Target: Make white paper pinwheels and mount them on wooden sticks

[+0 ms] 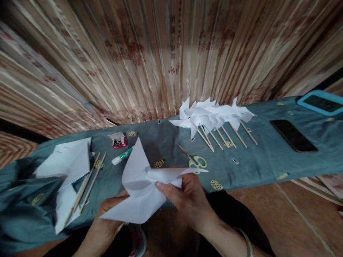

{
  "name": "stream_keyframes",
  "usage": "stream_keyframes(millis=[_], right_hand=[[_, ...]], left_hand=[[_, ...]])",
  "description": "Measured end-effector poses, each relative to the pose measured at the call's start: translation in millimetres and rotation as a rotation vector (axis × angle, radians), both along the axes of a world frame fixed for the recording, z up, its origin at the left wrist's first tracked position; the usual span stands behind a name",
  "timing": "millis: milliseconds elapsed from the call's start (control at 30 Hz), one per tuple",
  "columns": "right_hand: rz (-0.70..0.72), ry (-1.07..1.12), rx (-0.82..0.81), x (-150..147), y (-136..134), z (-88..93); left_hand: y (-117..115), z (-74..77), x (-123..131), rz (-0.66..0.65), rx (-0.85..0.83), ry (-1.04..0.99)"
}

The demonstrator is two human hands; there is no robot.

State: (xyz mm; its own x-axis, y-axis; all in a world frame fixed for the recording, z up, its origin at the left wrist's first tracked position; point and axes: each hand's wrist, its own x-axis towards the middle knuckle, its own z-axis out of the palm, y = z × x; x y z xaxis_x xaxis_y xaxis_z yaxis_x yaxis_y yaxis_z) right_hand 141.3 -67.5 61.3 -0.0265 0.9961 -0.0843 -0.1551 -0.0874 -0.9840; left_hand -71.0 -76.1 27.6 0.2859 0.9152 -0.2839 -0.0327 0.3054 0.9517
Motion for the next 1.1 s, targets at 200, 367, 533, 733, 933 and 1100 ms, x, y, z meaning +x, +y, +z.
stream_keyframes(millis=[200,367,533,733,933,1100], right_hand=[[0.019,0.286,-0.164,-5.2,12.8,-12.8],[0.000,0.407,-0.332,-10.8,24.6,-31.7],[0.028,0.376,-0.289,-14.0,38.9,-47.5],[0.206,0.154,-0.337,-11.1,42.8,-54.6],[0.474,-0.079,-0.342,-9.9,52.0,-44.7],[0.652,-0.413,-0.301,-11.5,73.7,-39.1]], left_hand=[[3.6,2.8,0.7,0.027,0.123,0.143],[6.1,-4.1,11.1,0.121,0.147,0.177],[5.0,-14.3,18.4,0.220,0.141,0.068],[-19.7,-17.0,22.1,0.338,0.071,0.004],[-52.3,-28.0,23.9,0.482,-0.073,-0.038],[-67.1,-44.6,33.0,0.563,-0.144,-0.142]])
